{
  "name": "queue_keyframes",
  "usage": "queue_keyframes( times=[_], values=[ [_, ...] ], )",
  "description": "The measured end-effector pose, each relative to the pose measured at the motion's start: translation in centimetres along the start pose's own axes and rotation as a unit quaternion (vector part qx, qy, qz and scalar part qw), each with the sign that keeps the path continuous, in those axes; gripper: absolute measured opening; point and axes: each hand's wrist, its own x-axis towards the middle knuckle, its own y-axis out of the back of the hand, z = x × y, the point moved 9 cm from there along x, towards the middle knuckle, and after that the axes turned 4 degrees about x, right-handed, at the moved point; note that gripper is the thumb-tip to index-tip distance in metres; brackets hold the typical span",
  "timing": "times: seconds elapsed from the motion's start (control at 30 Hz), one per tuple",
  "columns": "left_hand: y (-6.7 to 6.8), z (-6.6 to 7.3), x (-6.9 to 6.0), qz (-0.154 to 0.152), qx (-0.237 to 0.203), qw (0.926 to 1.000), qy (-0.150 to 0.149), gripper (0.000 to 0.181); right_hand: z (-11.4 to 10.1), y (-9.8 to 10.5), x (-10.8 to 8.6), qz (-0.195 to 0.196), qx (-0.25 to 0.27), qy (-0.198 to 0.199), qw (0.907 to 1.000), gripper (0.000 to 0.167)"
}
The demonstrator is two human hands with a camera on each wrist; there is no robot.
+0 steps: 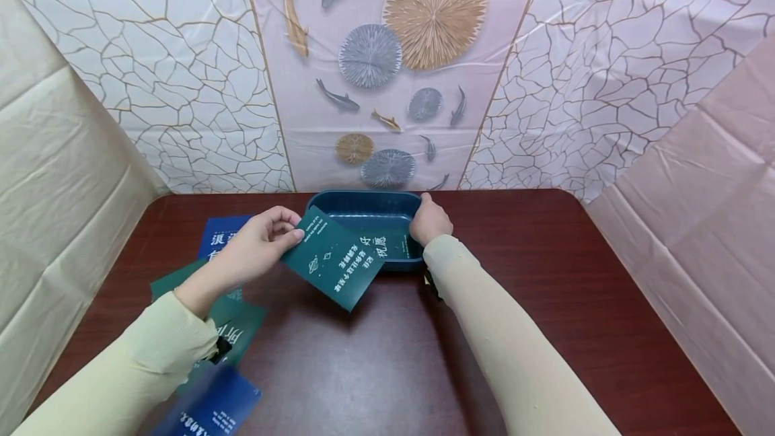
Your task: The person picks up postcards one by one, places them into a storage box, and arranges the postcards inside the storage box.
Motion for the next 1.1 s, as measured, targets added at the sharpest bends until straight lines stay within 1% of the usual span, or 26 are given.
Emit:
queue_keyframes(
  times=[0.1,0.23,0.37,0.5,0.7,0.8,0.97,1.1],
  values=[
    [0.2,0.1,0.2,0.021,-0.009,0.9997,0.000,0.021,0.0,0.0,0.0,-0.001,0.003,0.000,1.0000,0.063],
    [0.5,0.2,0.4,0.053,-0.005,0.9986,0.001,0.023,0.1,-0.1,0.2,-0.001,0.001,0.000,1.0000,0.063],
    [0.6,0.2,0.5,0.074,-0.004,0.9972,0.012,0.024,0.1,-0.2,0.3,-0.002,0.002,-0.001,1.0000,0.063],
    [0.6,0.0,0.7,0.082,-0.012,0.9963,0.022,0.025,0.1,-0.1,0.1,-0.003,0.002,-0.001,1.0000,0.063],
    [0.3,0.0,1.4,0.087,-0.044,0.9949,0.024,0.028,0.0,0.2,-0.1,-0.001,0.000,-0.001,1.0000,0.064],
    [0.2,0.1,1.6,0.091,-0.049,0.9943,0.025,0.031,0.0,0.1,-0.1,-0.004,-0.001,-0.003,1.0000,0.065],
    [-0.1,0.4,1.9,0.096,-0.056,0.9937,0.016,0.035,0.1,0.0,0.0,-0.005,0.001,-0.006,1.0000,0.066],
    [-0.4,0.5,2.3,0.099,-0.052,0.9938,0.003,0.041,0.1,-0.2,0.3,-0.004,-0.001,-0.007,1.0000,0.067]
  ],
)
